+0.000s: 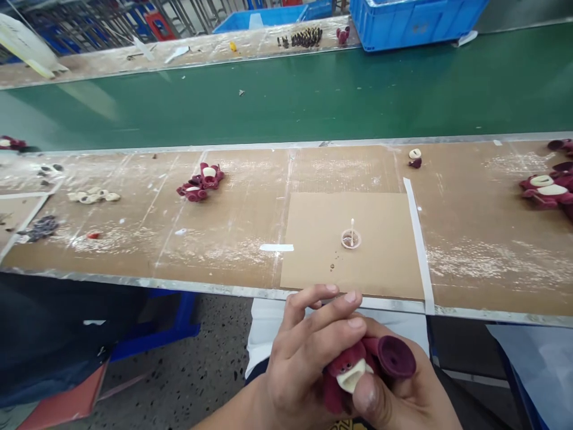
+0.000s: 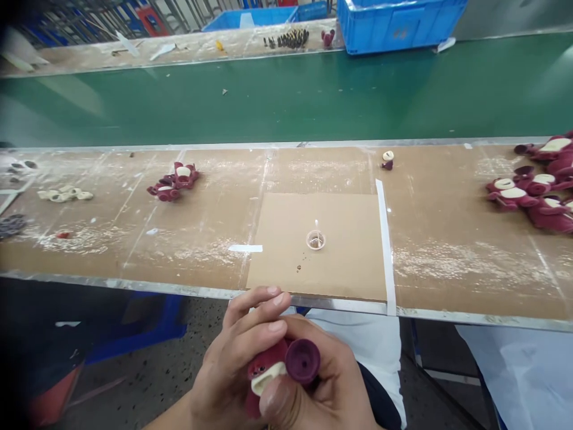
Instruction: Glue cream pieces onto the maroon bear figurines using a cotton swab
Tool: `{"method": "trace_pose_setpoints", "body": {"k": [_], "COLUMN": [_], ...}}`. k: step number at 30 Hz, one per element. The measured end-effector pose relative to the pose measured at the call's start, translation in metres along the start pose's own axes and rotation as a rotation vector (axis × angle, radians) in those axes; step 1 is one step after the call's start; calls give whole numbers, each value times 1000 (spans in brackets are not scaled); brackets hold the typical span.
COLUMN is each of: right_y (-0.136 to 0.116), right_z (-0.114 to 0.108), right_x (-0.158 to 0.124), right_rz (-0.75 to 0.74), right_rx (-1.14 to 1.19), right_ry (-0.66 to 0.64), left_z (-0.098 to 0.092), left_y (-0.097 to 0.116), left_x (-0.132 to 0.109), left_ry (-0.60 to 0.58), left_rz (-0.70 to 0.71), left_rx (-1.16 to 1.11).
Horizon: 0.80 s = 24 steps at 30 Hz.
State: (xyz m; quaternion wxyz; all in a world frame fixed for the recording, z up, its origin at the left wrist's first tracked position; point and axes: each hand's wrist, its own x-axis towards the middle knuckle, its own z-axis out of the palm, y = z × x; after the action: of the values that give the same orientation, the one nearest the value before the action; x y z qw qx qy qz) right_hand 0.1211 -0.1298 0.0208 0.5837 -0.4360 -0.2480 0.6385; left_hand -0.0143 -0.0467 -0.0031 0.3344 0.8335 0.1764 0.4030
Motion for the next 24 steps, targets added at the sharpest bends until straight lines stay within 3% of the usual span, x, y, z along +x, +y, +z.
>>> {"method": "trace_pose_setpoints", "body": {"k": [5,7,11,13,16,20,24], "right_y": [7,8,6,7,7,-4,-5], "right_z": [-2,-3,-5,-7,-10,-12,-11], "right_x": [-2,2,12,15,16,16,13], "right_rz": [158,180,82,17,-24,95,209], "right_rx": [10,6,60,65,84,54,-38], "right_ry": [78,88,-43,-55,-61,-43,87], "left_z": [4,5,-1,-4,-4,1,10], "left_y": [-3,-3,-3,-4,-6,-8,-14], "left_x": [-2,-4,-4,-3,-1,2,3], "left_ry": [26,50,34,31,48,-8,-13], "left_rz": [-83,-242,-683,-799,-824,-795,-450], "left_rx": [-80,-207,-695,-887,-975,-996,-548]}}
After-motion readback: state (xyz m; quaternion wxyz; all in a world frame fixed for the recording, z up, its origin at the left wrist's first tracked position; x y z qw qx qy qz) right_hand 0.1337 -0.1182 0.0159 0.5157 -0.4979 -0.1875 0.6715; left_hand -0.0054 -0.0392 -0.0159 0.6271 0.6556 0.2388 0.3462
